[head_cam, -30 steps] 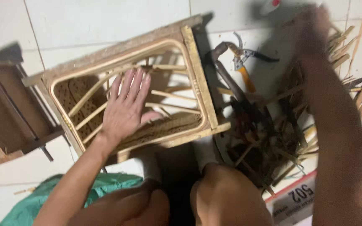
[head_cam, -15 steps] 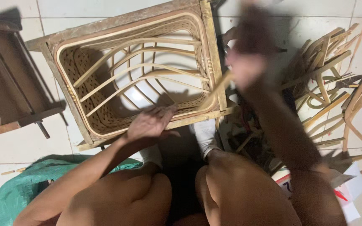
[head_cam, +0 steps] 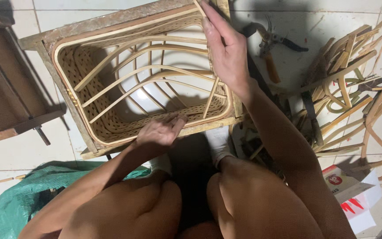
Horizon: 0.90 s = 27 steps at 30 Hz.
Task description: The person assembles a rectangular woven basket by inserting curved bamboo strips into a wooden frame. They use pliers to adjust the strips and apply glue to secure the joints. The person repeatedly hammers the frame to tighten the assembly.
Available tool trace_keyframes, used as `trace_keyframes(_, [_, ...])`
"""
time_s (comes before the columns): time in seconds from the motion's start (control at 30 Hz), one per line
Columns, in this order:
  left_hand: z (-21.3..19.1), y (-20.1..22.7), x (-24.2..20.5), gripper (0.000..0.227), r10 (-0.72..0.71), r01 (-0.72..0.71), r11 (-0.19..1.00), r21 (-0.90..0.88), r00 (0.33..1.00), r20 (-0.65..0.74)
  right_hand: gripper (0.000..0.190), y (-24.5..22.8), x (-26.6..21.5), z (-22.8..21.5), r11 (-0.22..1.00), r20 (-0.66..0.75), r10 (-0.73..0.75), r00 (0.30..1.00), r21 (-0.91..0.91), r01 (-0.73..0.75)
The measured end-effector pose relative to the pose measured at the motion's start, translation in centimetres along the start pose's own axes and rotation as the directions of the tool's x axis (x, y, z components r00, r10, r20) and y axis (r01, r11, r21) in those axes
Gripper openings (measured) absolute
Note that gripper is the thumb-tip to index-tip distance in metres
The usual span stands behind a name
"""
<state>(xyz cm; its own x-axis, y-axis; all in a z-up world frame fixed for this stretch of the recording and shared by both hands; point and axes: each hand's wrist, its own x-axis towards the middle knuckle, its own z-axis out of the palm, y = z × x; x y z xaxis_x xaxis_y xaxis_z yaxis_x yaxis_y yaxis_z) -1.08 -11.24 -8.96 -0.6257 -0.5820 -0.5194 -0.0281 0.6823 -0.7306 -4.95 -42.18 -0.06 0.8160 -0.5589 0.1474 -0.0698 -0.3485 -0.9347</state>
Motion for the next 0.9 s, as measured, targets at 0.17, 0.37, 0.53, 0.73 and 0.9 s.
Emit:
trace_keyframes(0.17, [-2.3,-2.6,-1.6,0.035,-0.550,0.426,-0.189,-0.885,0.700,0.454,0.037,-0.6,-0.3,0.8,0.994,0.065,0.108,0.992,0.017,-0.109])
trace_keyframes(0.37, [-0.2,-12.5,-5.0,0.049,-0.938,0.437,-0.040,-0.899,0.293,0.184,0.032,-2.5,1.1,1.0,0.975,0.029,-0.166,0.986,-0.148,0.169])
trace_keyframes(0.53, [9.4,-18.9,-9.0,0.037,-0.875,0.392,-0.262,-0.882,0.290,0.389,0.035,-3.4,1.2,1.3,0.920,0.135,0.233,0.963,-0.352,-0.173])
trace_keyframes(0.73, [17.7,-19.0,-6.4,0.067,-0.852,0.470,-0.076,-0.880,0.428,0.302,0.036,-3.8,1.8,1.1,0.927,0.168,0.174,0.970,-0.362,-0.104])
trace_keyframes(0.9, [18.2,-17.6,-6.5,0.090,-0.821,0.547,0.103,-0.830,0.518,0.240,0.042,-4.9,1.3,-0.3,0.916,0.295,0.280,0.913,-0.367,-0.163])
